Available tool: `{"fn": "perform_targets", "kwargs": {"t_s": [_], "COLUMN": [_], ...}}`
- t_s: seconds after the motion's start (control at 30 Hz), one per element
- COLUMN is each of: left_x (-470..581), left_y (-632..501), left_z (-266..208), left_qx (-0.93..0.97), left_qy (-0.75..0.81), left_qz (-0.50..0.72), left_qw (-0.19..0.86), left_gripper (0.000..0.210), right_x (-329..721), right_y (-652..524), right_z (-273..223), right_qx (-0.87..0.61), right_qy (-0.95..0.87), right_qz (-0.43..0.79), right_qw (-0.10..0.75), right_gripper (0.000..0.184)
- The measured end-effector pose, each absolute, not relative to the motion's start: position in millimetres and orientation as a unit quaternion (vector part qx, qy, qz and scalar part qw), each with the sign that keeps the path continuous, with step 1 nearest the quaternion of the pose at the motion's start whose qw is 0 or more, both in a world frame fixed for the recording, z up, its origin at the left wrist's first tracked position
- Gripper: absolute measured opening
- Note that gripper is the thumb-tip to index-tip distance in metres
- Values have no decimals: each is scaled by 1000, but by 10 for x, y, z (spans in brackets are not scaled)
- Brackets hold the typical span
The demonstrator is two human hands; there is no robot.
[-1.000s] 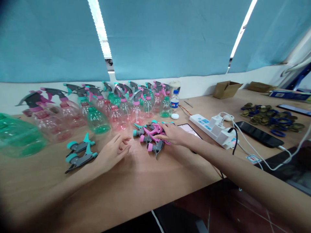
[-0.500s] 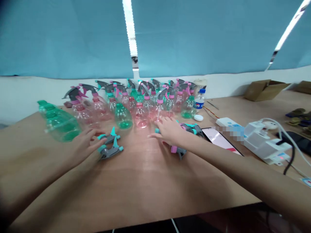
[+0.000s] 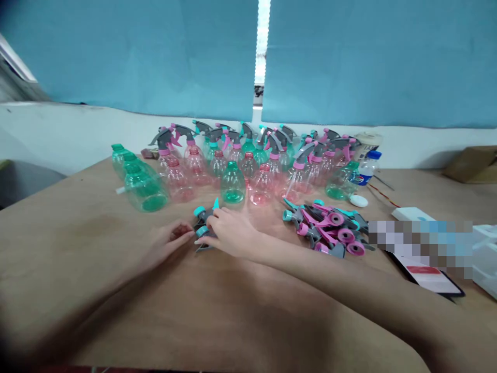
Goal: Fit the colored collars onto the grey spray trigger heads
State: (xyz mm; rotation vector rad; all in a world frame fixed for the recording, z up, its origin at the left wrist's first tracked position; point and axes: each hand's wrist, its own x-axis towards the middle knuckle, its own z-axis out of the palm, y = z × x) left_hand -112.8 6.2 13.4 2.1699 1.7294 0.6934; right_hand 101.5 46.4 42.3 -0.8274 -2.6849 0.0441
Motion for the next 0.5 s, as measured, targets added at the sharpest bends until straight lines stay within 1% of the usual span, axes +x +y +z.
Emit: {"fn": "perform_targets", "kwargs": {"t_s": [0.07, 0.23, 0.37, 0.43, 0.5], "left_x": [-1096, -1170, -1203, -1171, -1122], "left_y": [22, 105, 285, 368, 426], "left_z": [193, 211, 206, 208, 194], "left_qx": [757, 750, 747, 764, 791], "left_qy": [590, 595, 598, 583, 557], "left_qz": [242, 271, 281, 269, 248], "left_qw": [144, 102, 70, 61, 61], "left_gripper": [24, 19, 29, 33, 34], "right_x": [946, 788, 632, 590, 609], "right_y": [521, 590, 528, 498, 487], "right_z": [417, 361, 273, 252, 256], "right_qx": [-304, -360, -380, -383, -379], "right_qy": [-939, -925, -919, -917, -918], "right_qz": [25, 38, 27, 28, 36], "right_qw": [157, 113, 105, 108, 112], "right_gripper": [41, 48, 53, 49, 42]}}
